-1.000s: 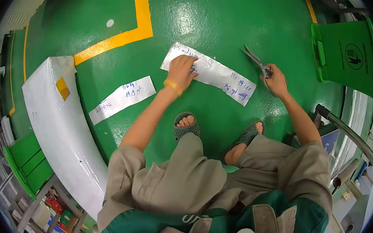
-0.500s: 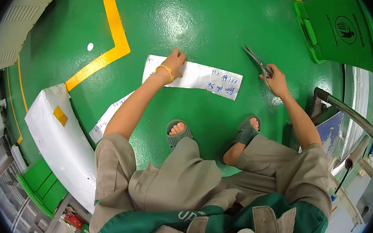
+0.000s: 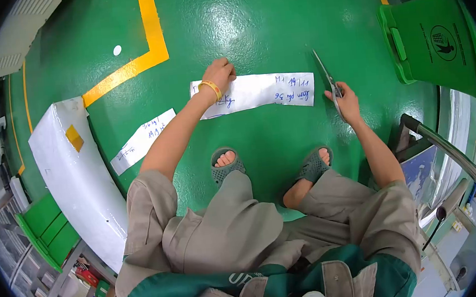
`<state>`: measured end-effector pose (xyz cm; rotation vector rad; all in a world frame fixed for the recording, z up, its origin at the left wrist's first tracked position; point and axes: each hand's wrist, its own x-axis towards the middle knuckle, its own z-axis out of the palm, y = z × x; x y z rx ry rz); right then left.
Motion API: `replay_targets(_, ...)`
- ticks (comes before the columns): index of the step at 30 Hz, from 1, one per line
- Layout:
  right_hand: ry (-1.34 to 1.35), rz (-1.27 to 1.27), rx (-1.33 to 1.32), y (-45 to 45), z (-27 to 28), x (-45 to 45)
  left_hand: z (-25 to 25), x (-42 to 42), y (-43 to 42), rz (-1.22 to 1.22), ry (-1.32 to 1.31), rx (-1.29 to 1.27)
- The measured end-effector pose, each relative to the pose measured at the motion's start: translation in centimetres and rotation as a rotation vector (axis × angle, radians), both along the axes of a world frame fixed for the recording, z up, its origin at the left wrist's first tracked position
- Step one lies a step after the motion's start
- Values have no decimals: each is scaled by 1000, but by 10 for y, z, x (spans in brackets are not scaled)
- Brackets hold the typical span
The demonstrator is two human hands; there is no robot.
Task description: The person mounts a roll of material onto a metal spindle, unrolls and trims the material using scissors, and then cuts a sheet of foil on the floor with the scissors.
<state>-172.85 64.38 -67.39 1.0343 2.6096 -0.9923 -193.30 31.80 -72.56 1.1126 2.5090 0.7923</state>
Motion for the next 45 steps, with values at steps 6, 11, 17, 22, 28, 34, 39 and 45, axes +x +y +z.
replay_targets(6,33,-35,17,-2,9,16,-3,7,-4,-28,86,-40)
replay_targets(11,42,32,-72,-11,30,16,16,7,-3,87,-60,-104)
replay_targets(17,67,66,-104,11,18,13,24,0,4,101,-458,11)
replay_targets(22,19,-193,-602,2,36,-4,20,-12,-8,145,-719,135)
replay_targets(28,-55,458,-249,8,80,-32,57,-68,-44,-84,-581,55)
replay_targets(34,-312,733,-380,-3,59,-20,93,-102,-60,-199,-547,-258)
replay_targets(39,-353,710,-545,-53,40,-38,74,-99,-71,-242,-783,-151)
replay_targets(45,-384,750,-478,-57,39,-35,64,-106,-94,-315,-832,-207)
